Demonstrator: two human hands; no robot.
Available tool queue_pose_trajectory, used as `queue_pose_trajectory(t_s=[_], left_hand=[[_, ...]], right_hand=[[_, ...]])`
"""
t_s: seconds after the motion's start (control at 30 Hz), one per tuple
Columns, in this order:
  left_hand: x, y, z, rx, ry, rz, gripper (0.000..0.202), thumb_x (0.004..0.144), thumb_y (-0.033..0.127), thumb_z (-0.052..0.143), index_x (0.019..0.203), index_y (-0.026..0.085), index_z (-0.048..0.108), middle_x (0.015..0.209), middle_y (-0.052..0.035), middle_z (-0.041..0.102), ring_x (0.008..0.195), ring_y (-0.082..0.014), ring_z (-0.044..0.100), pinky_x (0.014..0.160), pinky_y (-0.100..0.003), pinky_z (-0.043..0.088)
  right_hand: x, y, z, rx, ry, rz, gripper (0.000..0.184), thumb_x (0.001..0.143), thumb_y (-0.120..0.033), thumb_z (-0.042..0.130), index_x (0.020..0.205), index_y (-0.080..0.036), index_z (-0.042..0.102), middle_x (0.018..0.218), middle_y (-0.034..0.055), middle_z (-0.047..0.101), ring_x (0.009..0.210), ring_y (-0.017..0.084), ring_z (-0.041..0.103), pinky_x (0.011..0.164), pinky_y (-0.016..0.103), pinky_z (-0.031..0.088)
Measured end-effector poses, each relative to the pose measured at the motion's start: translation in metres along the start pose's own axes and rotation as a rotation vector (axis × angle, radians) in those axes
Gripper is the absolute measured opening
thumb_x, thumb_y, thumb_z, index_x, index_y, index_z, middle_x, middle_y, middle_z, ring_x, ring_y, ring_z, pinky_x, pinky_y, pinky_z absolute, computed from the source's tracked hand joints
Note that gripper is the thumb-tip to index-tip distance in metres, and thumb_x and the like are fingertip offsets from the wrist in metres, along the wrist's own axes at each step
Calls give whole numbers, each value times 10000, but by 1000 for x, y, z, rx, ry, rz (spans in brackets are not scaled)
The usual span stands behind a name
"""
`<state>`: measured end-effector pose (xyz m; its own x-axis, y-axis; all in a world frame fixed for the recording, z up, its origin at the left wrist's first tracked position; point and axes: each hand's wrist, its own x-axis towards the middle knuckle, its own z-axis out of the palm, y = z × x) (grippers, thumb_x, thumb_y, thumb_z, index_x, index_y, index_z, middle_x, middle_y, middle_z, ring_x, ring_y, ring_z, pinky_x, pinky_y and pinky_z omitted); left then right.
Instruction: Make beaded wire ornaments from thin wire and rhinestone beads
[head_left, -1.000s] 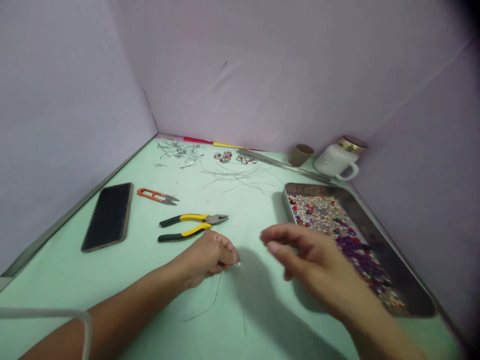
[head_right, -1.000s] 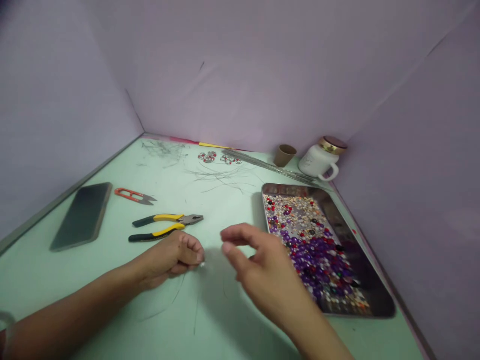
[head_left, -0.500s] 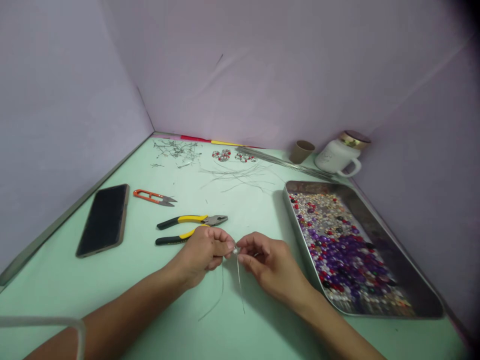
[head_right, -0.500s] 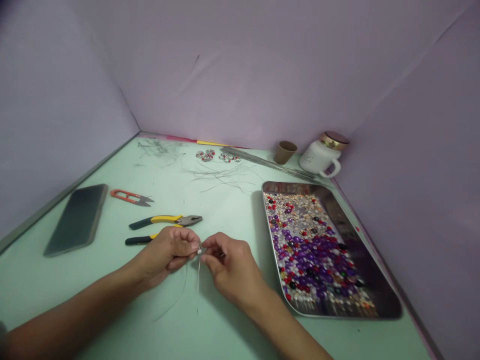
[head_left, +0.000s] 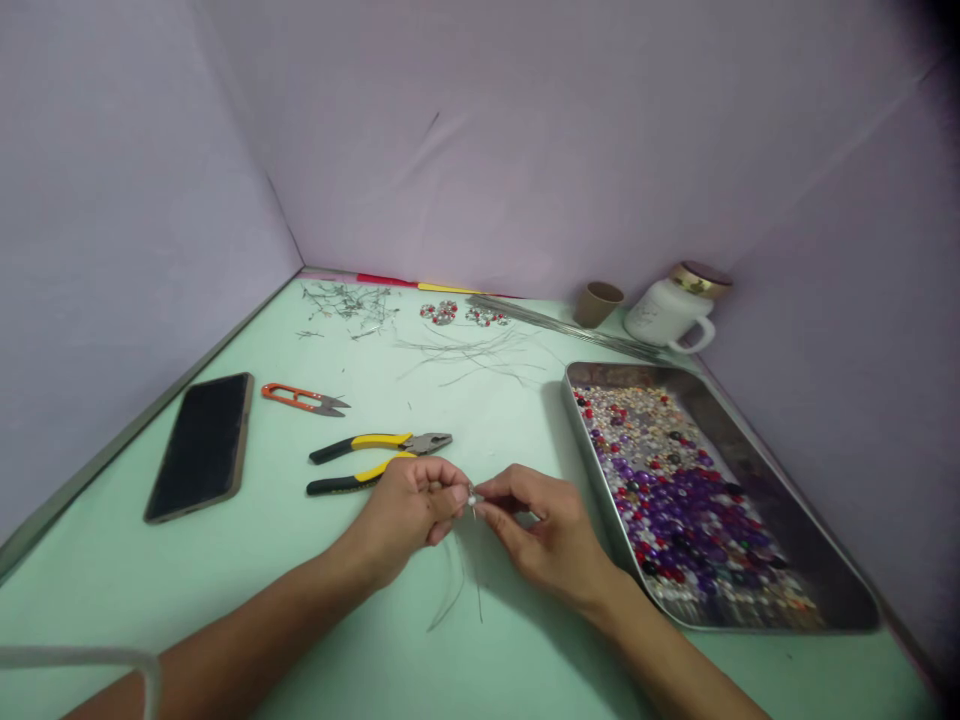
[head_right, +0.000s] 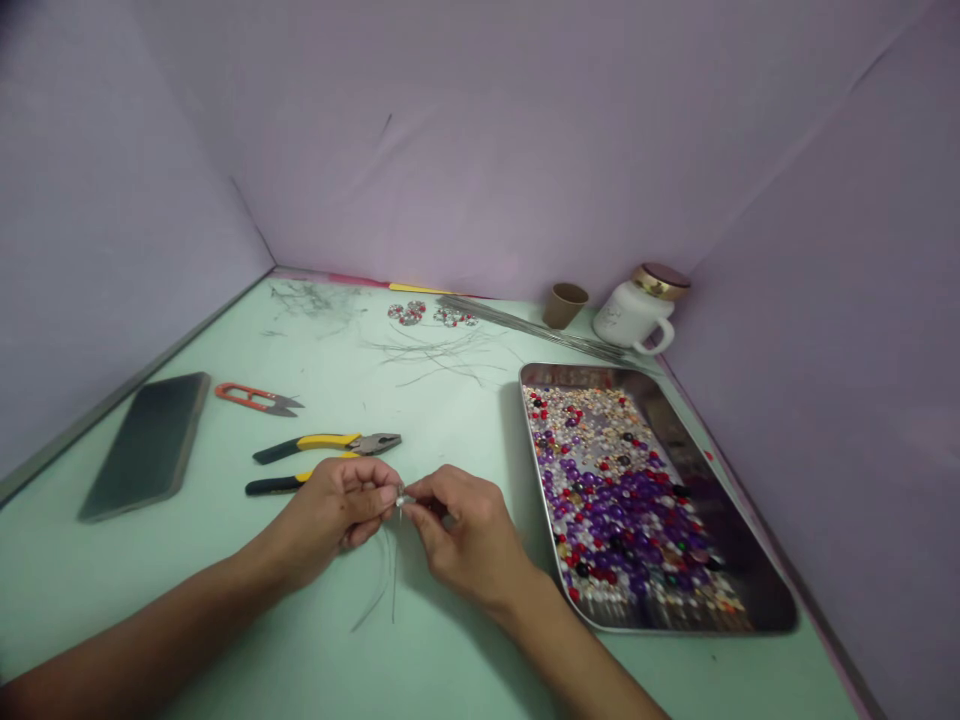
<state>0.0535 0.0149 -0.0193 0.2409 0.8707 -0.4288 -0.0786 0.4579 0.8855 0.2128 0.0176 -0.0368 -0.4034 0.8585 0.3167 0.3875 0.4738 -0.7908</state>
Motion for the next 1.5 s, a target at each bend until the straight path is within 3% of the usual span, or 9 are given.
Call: queue_pose_trajectory(t_s=[0.3,0.83,0.97,1.2,1.5], left_hand=[[1,-1,-2,-18,-5,16,137,677,218,572,582,132,525,447,55,446,313,-12,294,336,-178,169],[0,-3,1,110,71,105,132,663,216,569,566,128,552,419,46,465,316,-28,319,337,-180,223],[-1,-4,2,143,43,110,161,700,254,546,592,135,542,364,64,418,319,-37,317,347,-175,243],[-1,-7,5,151,23,84,97,668,221,564,635,147,511,365,50,486,335,-71,406,366,-193,340],[-3,-10,9,153,88,93,89,686,185,524,615,161,476,352,63,473,327,-63,394,357,-180,323]], right_hand=[[1,1,-2,25,-14,-105,105,754,-157,534,809,-180,621,675,39,619,602,136,552,544,255,427],[-5,1,5,-39,44,-84,95,728,-156,526,779,-172,604,608,27,576,534,127,499,497,254,391],[-4,1,4,-31,62,-67,90,718,-160,529,759,-168,609,595,23,570,534,125,500,500,251,390],[-3,3,1,-16,86,-86,100,715,-143,534,761,-165,620,613,40,592,556,143,523,515,266,403],[-6,1,8,-14,125,-29,83,723,-140,531,740,-172,606,600,22,566,534,128,507,504,258,405]])
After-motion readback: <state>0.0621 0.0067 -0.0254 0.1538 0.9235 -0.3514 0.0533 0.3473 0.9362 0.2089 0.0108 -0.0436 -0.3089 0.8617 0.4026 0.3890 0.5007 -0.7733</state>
